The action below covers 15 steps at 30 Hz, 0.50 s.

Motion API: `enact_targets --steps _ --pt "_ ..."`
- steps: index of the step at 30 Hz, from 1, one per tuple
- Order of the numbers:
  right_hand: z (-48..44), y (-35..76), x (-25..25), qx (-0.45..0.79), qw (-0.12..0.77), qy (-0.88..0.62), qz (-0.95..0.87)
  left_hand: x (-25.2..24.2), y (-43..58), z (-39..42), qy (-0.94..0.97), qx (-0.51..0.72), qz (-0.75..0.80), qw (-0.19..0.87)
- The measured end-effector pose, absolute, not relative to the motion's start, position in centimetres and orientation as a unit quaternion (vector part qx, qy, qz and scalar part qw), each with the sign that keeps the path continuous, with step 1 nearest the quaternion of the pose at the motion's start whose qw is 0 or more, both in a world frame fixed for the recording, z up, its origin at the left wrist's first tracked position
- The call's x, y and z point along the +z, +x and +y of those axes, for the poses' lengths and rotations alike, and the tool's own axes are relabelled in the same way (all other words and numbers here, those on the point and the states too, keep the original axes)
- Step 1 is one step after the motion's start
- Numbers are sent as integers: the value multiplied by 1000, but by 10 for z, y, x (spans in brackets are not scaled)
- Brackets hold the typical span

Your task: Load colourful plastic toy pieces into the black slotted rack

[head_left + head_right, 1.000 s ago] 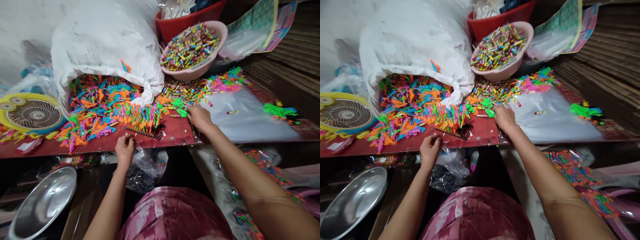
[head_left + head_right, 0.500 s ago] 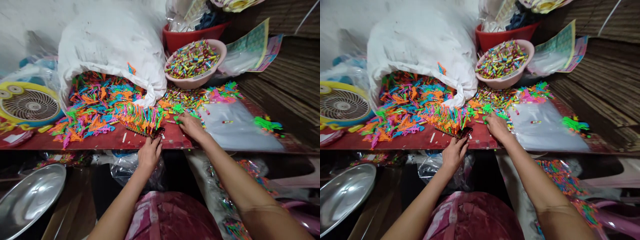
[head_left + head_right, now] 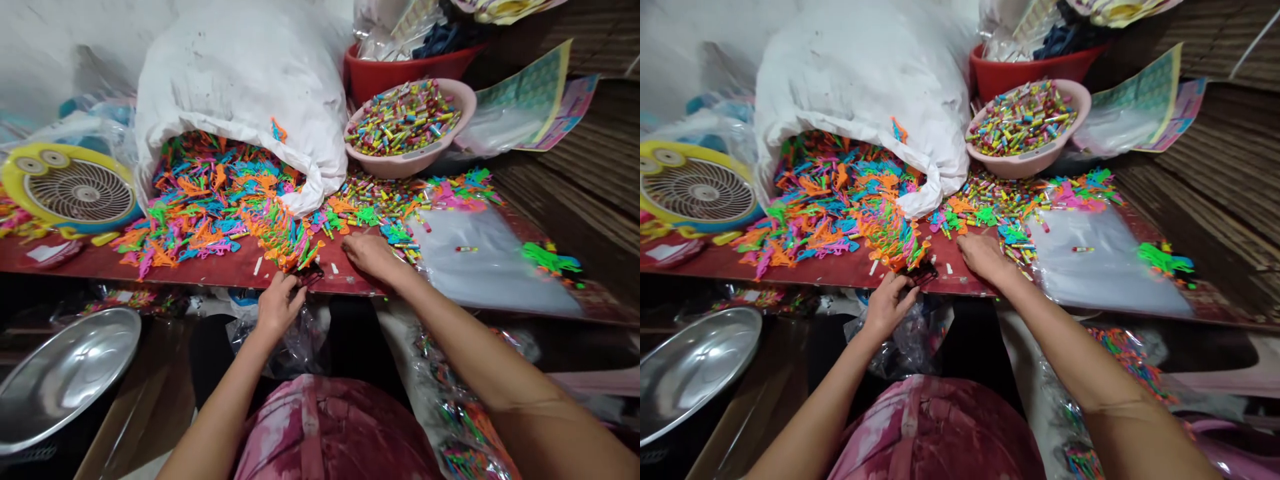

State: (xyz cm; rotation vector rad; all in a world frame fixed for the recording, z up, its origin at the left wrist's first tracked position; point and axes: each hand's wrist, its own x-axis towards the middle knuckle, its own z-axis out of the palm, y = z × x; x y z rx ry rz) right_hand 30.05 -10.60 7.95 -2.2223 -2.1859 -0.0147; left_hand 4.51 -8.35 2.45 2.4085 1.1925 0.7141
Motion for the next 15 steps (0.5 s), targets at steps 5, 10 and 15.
enact_targets --steps 5,10,15 --pt "-105 301 80 3 23 -661 -750 28 13 -63 867 240 374 226" --pt "-107 310 83 -9 -44 -588 -808 23 -10 -50 875 236 350 239" --pt "-98 315 85 7 -45 -567 -822 13 -10 -54 845 310 356 252"
